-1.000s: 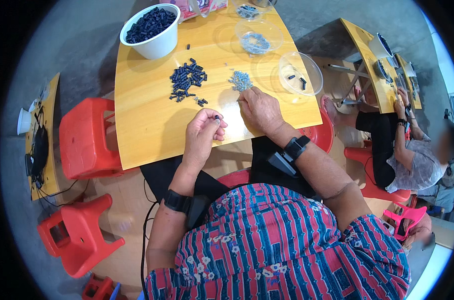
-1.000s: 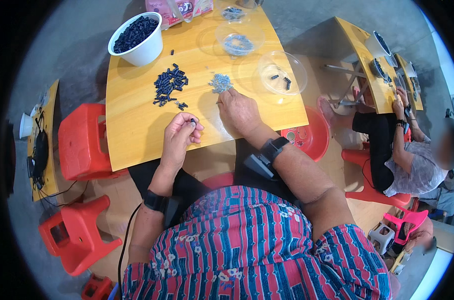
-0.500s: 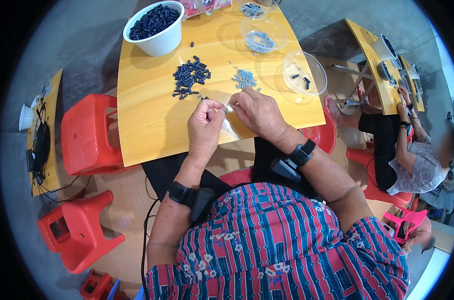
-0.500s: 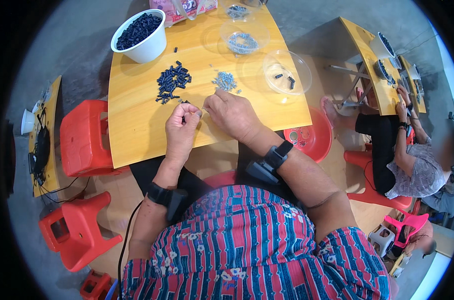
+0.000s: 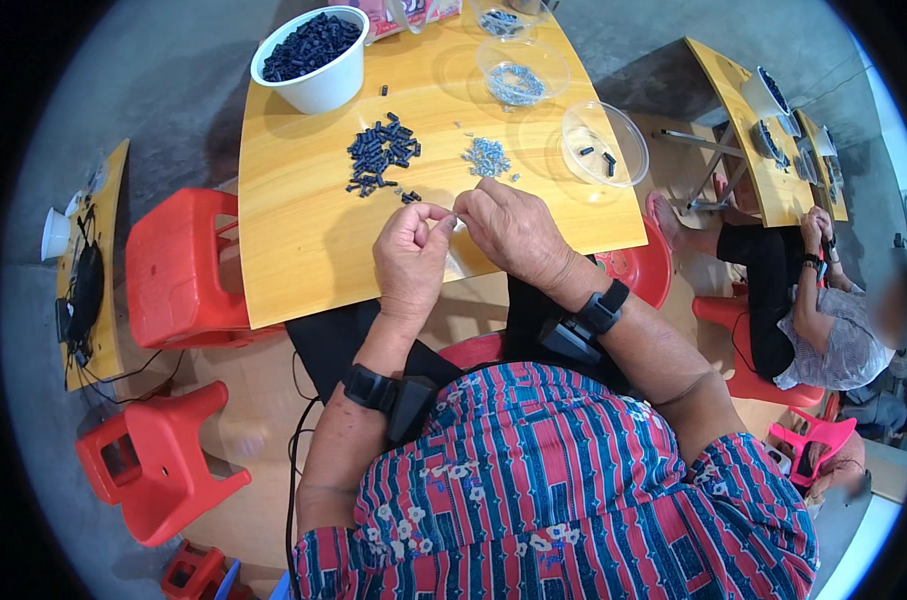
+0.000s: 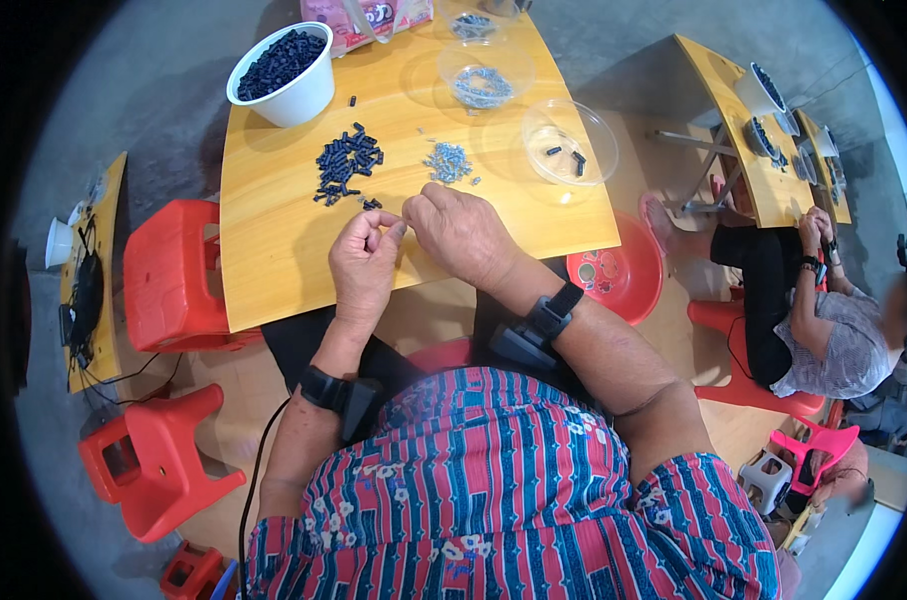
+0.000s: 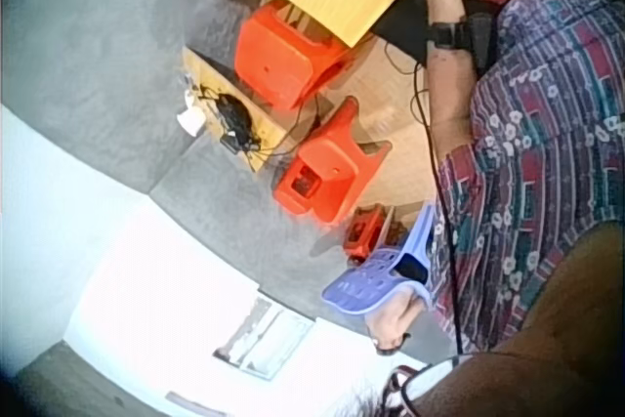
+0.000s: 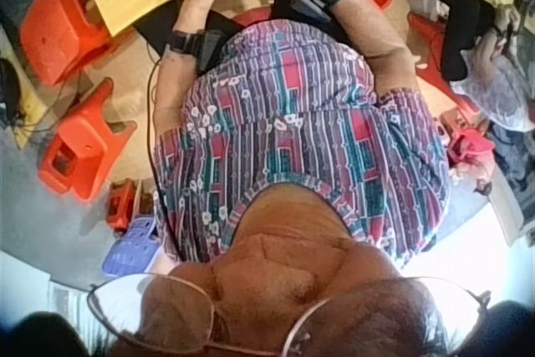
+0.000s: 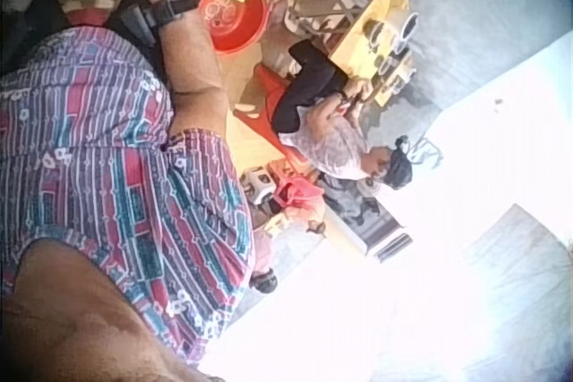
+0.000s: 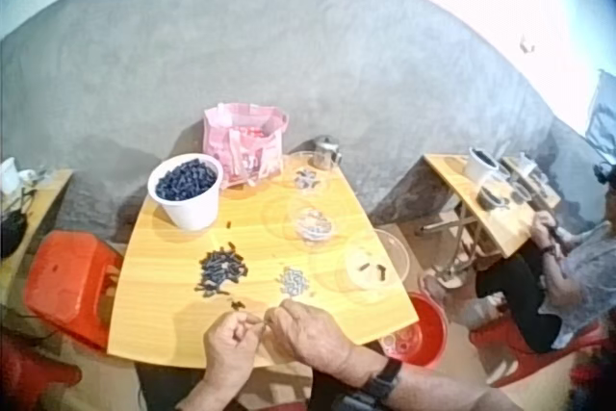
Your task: Manually inspecting, separating, and sorting small plastic and rubber component pieces on a workshop table.
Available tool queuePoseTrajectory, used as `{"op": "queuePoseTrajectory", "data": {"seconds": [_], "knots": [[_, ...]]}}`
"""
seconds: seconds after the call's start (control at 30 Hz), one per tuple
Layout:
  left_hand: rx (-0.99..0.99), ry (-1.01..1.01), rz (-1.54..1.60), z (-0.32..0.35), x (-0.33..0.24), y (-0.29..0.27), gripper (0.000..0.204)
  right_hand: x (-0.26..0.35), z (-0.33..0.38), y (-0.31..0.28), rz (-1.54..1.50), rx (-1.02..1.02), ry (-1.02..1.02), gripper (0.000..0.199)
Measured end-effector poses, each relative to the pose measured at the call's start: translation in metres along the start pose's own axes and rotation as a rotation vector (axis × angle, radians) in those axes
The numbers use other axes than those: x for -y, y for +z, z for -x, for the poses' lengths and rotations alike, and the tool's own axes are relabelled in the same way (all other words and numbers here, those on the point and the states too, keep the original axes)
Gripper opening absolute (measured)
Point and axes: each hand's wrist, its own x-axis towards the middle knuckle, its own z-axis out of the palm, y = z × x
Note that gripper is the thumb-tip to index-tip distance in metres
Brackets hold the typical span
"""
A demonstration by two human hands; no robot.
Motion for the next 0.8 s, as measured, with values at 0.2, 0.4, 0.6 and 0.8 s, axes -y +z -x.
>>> {"op": "queuePoseTrajectory", "data": {"seconds": [0.2, 0.4, 0.6, 0.8], "knots": [[0.036, -0.115, 0.132, 0.002, 0.001, 0.001, 0.006, 0.000, 0.001, -0.002, 0.017, 0.017, -0.029, 0.012], [0.078, -0.232, 0.418, 0.001, 0.002, 0.004, 0.005, -0.002, 0.002, 0.003, -0.084, -0.026, 0.010, 0.013], [0.154, -0.422, 0.673, 0.006, -0.011, 0.002, 0.012, -0.002, 0.001, 0.003, -0.248, -0.037, 0.162, 0.011], [0.164, -0.405, 0.677, 0.006, -0.010, 0.002, 0.015, 0.002, -0.001, 0.003, -0.296, -0.022, 0.157, 0.012]]}}
